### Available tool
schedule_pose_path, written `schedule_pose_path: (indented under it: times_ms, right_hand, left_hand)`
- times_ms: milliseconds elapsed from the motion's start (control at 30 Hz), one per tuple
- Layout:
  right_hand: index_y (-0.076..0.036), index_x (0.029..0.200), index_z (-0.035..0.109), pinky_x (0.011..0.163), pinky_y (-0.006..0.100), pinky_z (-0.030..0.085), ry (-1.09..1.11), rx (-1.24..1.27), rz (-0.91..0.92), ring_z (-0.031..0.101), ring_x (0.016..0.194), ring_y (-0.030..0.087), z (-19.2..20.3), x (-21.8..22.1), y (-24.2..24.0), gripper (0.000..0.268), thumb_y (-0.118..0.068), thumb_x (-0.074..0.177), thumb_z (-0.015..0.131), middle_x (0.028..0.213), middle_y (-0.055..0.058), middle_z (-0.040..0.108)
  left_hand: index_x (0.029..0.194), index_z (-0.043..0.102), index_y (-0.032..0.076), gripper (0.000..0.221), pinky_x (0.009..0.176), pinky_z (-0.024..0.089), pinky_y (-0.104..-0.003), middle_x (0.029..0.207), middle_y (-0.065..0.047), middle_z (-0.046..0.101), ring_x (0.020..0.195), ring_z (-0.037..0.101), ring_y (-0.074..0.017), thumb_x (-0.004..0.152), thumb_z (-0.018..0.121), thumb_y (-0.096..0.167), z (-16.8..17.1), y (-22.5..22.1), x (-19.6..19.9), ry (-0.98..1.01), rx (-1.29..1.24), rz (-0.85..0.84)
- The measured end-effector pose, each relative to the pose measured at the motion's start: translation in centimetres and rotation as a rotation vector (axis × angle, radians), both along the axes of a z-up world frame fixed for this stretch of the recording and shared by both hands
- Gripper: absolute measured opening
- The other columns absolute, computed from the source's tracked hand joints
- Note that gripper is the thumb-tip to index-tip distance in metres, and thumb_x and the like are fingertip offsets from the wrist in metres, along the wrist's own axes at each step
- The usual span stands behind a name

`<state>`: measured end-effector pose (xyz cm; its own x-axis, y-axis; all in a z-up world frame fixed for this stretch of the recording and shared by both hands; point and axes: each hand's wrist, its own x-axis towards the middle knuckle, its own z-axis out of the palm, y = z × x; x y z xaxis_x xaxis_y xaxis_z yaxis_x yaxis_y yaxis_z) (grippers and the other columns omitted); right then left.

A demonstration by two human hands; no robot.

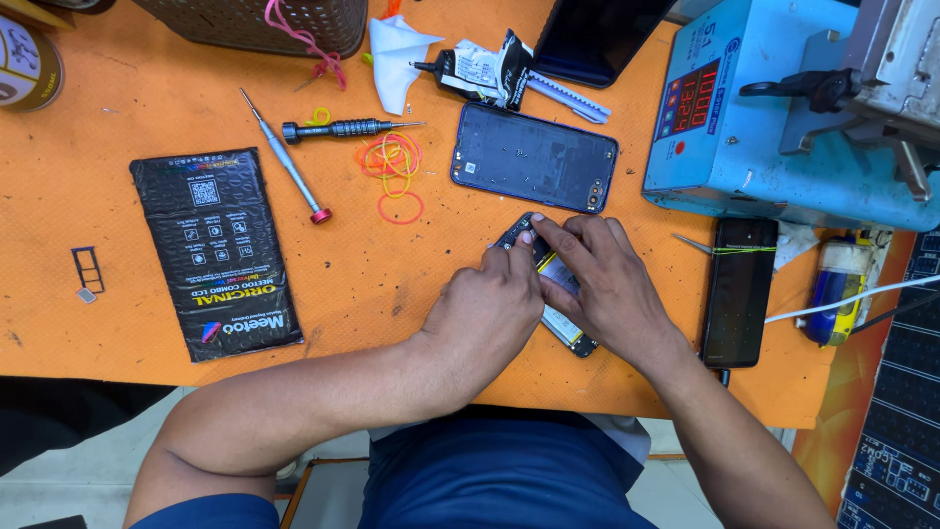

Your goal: The person disassembles and repairs a mobile phone by removing the internal components using a screwdriver and hands, then handling a replacement battery module and connecting charging cables.

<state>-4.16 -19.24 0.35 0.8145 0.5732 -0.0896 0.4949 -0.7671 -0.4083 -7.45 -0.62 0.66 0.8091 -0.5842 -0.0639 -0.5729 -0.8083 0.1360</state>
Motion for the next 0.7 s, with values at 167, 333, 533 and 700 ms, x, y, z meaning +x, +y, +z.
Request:
schedule_pose_path:
  times_ms: [167,333,533,700]
  right_hand:
    - [-0.010,0.143,0.058,0.087,0.043,0.052,0.005,0.008,0.034,0.057,0.100,0.030,-0.25,0.24,-0.54,0.071,-0.028,0.079,0.085,0.112,0.013,0.057]
    - [-0.010,0.142,0.059,0.087,0.043,0.052,-0.031,0.054,0.021,0.057,0.100,0.031,-0.71,0.10,-0.63,0.073,-0.029,0.077,0.085,0.112,0.012,0.058]
    - [-0.008,0.143,0.058,0.088,0.043,0.052,-0.045,0.025,0.054,0.058,0.102,0.031,-0.41,0.08,-0.66,0.072,-0.026,0.079,0.085,0.113,0.014,0.057]
    - [-0.004,0.130,0.070,0.083,0.038,0.053,-0.085,0.161,0.021,0.063,0.097,0.028,0.03,0.39,-0.35,0.048,-0.016,0.084,0.080,0.106,0.013,0.064]
  left_hand:
    - [0.125,0.062,-0.016,0.055,0.052,0.058,-0.026,0.091,-0.011,0.061,0.082,0.064,-0.0183,0.080,0.065,0.014,-0.27,0.11,-0.01,0.008,-0.015,-0.006]
    - [0.126,0.061,-0.016,0.056,0.050,0.058,-0.026,0.090,-0.011,0.060,0.082,0.063,-0.0188,0.079,0.064,0.014,-0.13,0.25,0.00,0.016,-0.003,-0.029]
    - [0.128,0.060,-0.017,0.057,0.052,0.058,-0.026,0.090,-0.010,0.060,0.082,0.063,-0.0186,0.081,0.064,0.015,-0.44,0.22,-0.11,0.011,-0.028,-0.016]
    - [0.130,0.057,-0.015,0.060,0.048,0.057,-0.025,0.091,-0.011,0.060,0.082,0.063,-0.0190,0.078,0.063,0.014,-0.03,0.35,0.09,-0.017,-0.023,-0.017]
